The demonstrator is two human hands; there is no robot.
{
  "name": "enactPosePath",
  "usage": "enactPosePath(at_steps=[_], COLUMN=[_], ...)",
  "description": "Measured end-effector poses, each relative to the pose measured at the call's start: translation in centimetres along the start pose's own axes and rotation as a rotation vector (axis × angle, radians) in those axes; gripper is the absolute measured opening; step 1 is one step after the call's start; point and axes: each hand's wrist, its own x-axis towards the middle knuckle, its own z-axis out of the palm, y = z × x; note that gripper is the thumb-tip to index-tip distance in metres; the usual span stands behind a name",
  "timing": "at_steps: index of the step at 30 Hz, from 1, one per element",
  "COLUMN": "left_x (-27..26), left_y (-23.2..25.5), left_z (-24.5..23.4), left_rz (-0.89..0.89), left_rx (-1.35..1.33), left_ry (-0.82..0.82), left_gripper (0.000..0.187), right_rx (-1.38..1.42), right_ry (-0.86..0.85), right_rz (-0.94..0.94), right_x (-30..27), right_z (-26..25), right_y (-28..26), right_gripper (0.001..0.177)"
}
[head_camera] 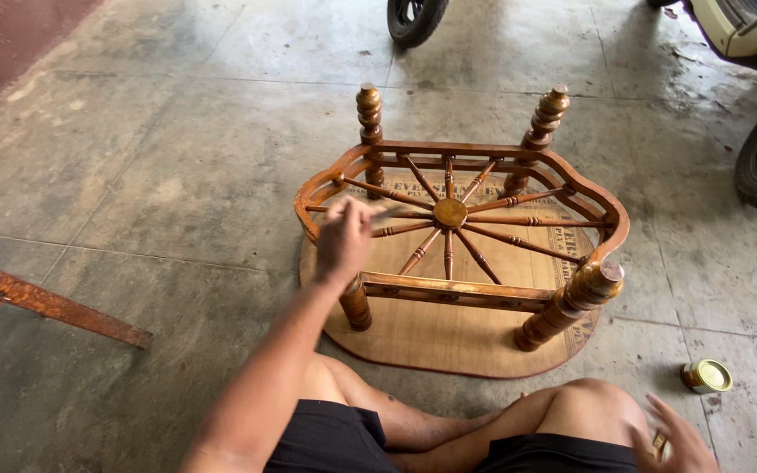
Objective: The person cleans a wooden wheel-shaped table base using a cloth and small pieces of sandpaper, wiping the legs and central spokes.
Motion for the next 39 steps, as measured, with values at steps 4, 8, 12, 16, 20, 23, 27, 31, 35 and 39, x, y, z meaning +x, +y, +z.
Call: enactPosePath(at_steps=[4, 8, 12, 16, 20, 23, 27, 31, 35, 39], left_x=[-4.1, -8.1, -10.8, -13.4, -13.2, -11.7, -11.6, -11.5, -12.5, -13.0], left_y=[8.1, 11.7, 9.2, -0.6, -9.7, -10.8, -9.0, -8.4, -8.0, -5.1], left_z=[0.8, -0.2, -1.3, -2.4, 0.0, 1.2, 1.2, 1.6, 2.5, 5.8], left_rz=[0.13, 0.041, -0.005, -0.675, -0.494, -0.502, -0.749, -0.824, -0.817, -0.892], left_rx=[-0.122, -0.242, -0.115, -0.08, -0.217, -0.437, -0.877, -0.85, -0.807, -0.783], left_ry=[-0.282, -0.47, -0.137, 0.172, -0.107, -0.179, -0.224, -0.166, -0.179, -0.283], left_gripper=[0.019, 0.025, 0.055, 0.114, 0.137, 0.125, 0.076, 0.039, 0.033, 0.037], right_rx=[0.11, 0.182, 0.19, 0.376, 0.777, 0.62, 0.324, 0.347, 0.441, 0.578], right_ry=[-0.015, -0.191, -0.29, -0.45, -0.391, -0.153, 0.707, 0.611, 0.428, 0.373], right_rz=[-0.439, -0.474, -0.396, 0.169, 0.294, 0.143, -0.249, -0.246, -0.076, -0.071], right_x=[2.2, 4.6, 5.0, 5.0, 6.8, 7.2, 7.4, 11.2, 14.6, 22.2], right_z=[2.3, 7.2, 13.9, 18.5, 20.2, 19.0, 16.2, 14.8, 15.9, 14.5], right_y=[-13.8, -18.5, -13.8, -7.2, -4.7, -4.9, -4.4, -3.7, -1.2, 1.8], right_gripper=[0.096, 0.047, 0.024, 0.026, 0.031, 0.033, 0.02, 0.018, 0.021, 0.023])
